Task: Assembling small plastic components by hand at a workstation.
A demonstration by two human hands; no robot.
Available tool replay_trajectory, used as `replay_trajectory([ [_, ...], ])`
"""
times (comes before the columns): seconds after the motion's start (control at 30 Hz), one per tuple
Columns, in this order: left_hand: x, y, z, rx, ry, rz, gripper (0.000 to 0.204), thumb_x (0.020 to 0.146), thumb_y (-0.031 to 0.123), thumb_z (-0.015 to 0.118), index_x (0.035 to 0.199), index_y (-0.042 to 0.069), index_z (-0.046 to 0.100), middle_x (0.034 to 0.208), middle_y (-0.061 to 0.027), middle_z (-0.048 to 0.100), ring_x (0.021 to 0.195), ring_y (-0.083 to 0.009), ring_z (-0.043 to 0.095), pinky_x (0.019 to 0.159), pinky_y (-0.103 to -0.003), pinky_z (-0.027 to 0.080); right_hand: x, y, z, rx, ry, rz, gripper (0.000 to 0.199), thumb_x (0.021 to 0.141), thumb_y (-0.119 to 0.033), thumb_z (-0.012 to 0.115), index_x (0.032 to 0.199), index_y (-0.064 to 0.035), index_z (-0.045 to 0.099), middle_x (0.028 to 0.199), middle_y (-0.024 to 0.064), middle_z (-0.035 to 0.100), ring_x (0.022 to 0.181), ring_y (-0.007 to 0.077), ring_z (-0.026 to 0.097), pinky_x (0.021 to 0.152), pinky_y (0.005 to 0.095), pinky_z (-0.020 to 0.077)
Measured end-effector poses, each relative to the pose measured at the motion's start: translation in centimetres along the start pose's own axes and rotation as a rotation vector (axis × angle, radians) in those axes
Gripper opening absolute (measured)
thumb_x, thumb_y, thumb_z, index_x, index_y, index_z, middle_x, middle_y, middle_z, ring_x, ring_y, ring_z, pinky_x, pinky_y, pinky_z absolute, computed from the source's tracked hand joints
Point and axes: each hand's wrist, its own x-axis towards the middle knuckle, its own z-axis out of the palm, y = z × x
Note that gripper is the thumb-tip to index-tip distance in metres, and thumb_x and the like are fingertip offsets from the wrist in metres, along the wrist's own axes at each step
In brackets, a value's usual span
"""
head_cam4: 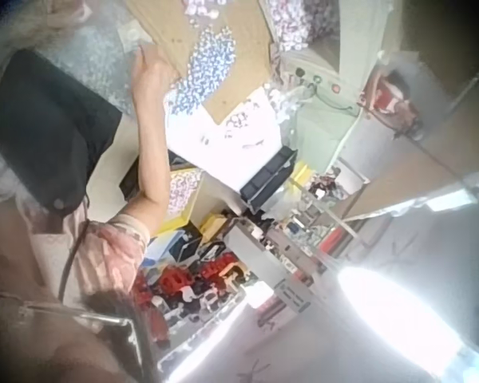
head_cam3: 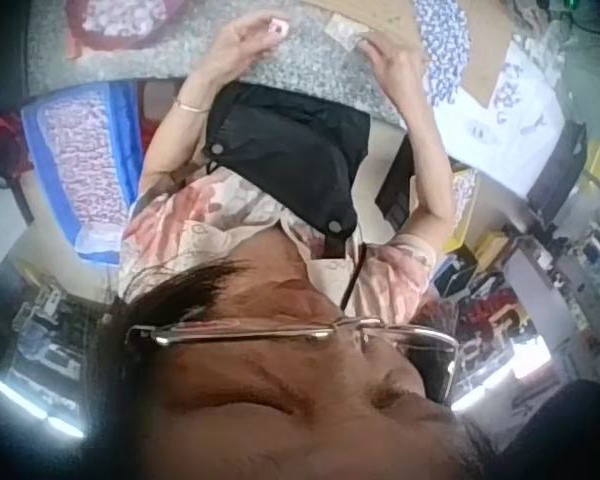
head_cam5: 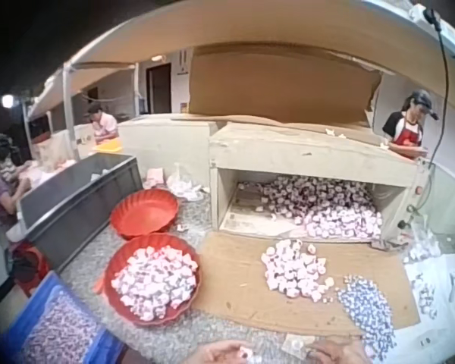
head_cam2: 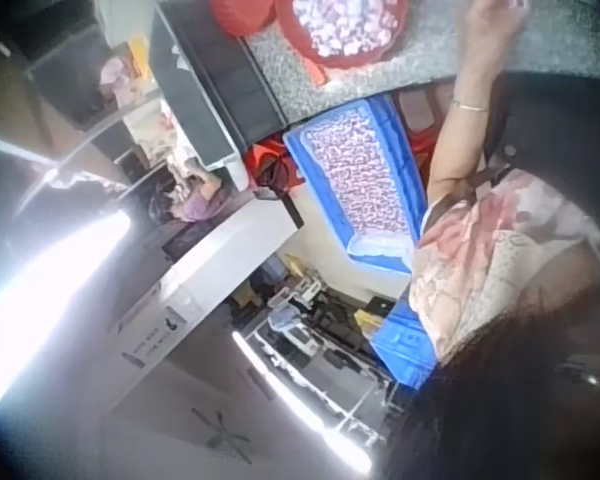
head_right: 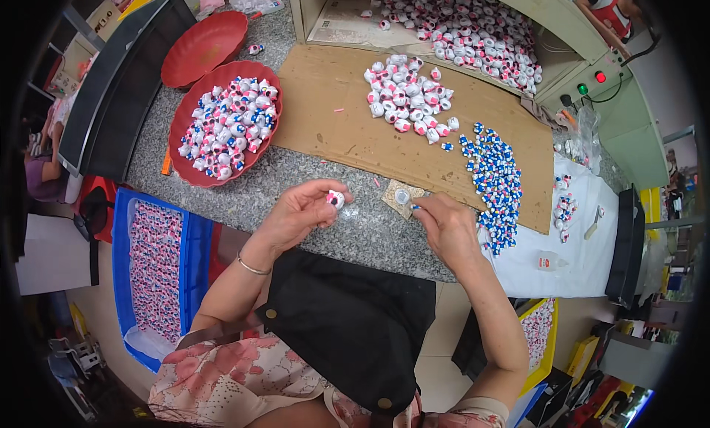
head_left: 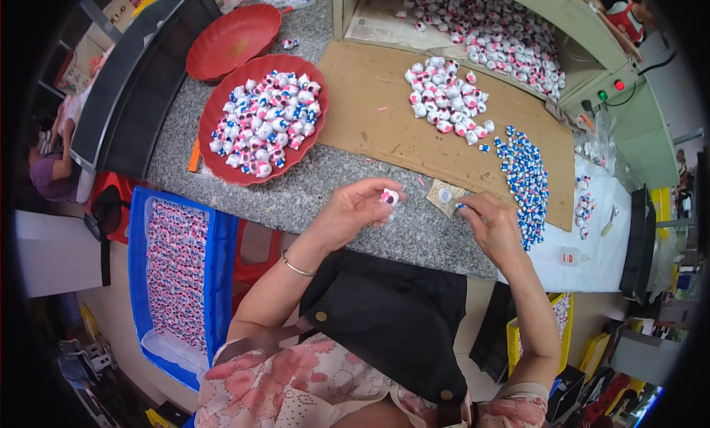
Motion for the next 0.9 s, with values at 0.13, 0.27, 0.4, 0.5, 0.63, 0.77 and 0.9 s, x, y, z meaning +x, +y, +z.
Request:
replay_trajectory([
  [0.13, -0.4, -0.3, 0.8, -0.152, 0.031, 0.112, 0.030, 0.096, 0.003, 0.062, 0.126, 0.003, 0.059, 0.117, -0.0096, 0.064, 0.095, -0.0118, 0.063, 0.081, -0.025, 0.053, 2.3, -0.7, 1.4, -0.186, -0.036, -0.133, 0.009, 0.081, 0.001, 0.067, 0.090, -0.0011, 0.069, 0.082, 0.0173, 0.064, 0.075, 0.0368, 0.066, 0.066, 0.0449, 0.0525],
  [0.27, -0.4, 0.0, 0.6, -0.147, -0.009, 0.106, 0.027, 0.096, 0.005, 0.063, 0.123, 0.003, 0.060, 0.116, -0.0095, 0.065, 0.104, -0.0142, 0.064, 0.090, -0.028, 0.054, 3.2, -0.6, 2.1, -0.395, -0.149, -0.204, 0.010, 0.082, -0.001, 0.064, 0.092, -0.0003, 0.068, 0.081, 0.0167, 0.063, 0.074, 0.0356, 0.065, 0.065, 0.0448, 0.0518],
  [0.4, -0.2, -0.1, 0.1, -0.032, 0.006, 0.066, 0.028, 0.095, 0.002, 0.064, 0.123, 0.001, 0.058, 0.114, -0.0080, 0.065, 0.105, -0.0141, 0.064, 0.092, -0.028, 0.055, 3.3, -0.6, 2.0, -0.404, -0.210, -0.208, 0.010, 0.082, -0.002, 0.064, 0.092, -0.0002, 0.068, 0.080, 0.0164, 0.062, 0.074, 0.0359, 0.065, 0.065, 0.0453, 0.0518],
  [0.5, 0.4, -0.7, 0.1, 0.041, -0.001, 0.092, 0.032, 0.092, -0.002, 0.065, 0.124, -0.001, 0.058, 0.114, -0.0071, 0.065, 0.103, -0.0134, 0.065, 0.091, -0.027, 0.055, 3.3, -0.7, 1.7, -0.313, -0.146, -0.197, 0.010, 0.083, -0.001, 0.065, 0.092, 0.0000, 0.068, 0.081, 0.0161, 0.063, 0.073, 0.0361, 0.065, 0.065, 0.0449, 0.0517],
  [0.63, 1.5, -2.0, 0.9, 0.155, 0.080, 0.090, 0.034, 0.089, -0.007, 0.067, 0.121, -0.002, 0.059, 0.112, -0.0060, 0.064, 0.103, -0.0132, 0.065, 0.091, -0.027, 0.055, 2.9, -1.0, 1.5, -0.181, -0.021, -0.111, 0.012, 0.084, -0.001, 0.067, 0.095, 0.0004, 0.070, 0.082, 0.0177, 0.064, 0.073, 0.0356, 0.065, 0.065, 0.0421, 0.0516],
  [0.77, 2.4, -3.2, 2.6, 0.411, 0.126, 0.271, 0.033, 0.087, -0.008, 0.069, 0.118, -0.003, 0.060, 0.111, -0.0073, 0.063, 0.100, -0.0146, 0.067, 0.089, -0.027, 0.057, 1.6, -1.7, 1.5, 0.134, 0.059, 0.116, 0.015, 0.086, -0.004, 0.071, 0.101, 0.0002, 0.071, 0.083, 0.0130, 0.070, 0.072, 0.0250, 0.069, 0.067, 0.0347, 0.0555],
  [0.9, 2.9, -3.8, 3.9, 0.660, 0.135, 0.446, 0.033, 0.083, -0.008, 0.071, 0.114, -0.003, 0.062, 0.110, -0.0100, 0.063, 0.097, -0.0162, 0.068, 0.085, -0.027, 0.060, 0.2, -2.2, 1.8, 0.715, 0.030, 0.442, 0.017, 0.092, -0.007, 0.069, 0.107, 0.0012, 0.071, 0.091, 0.0057, 0.072, 0.077, 0.0100, 0.066, 0.071, 0.0249, 0.0547],
])
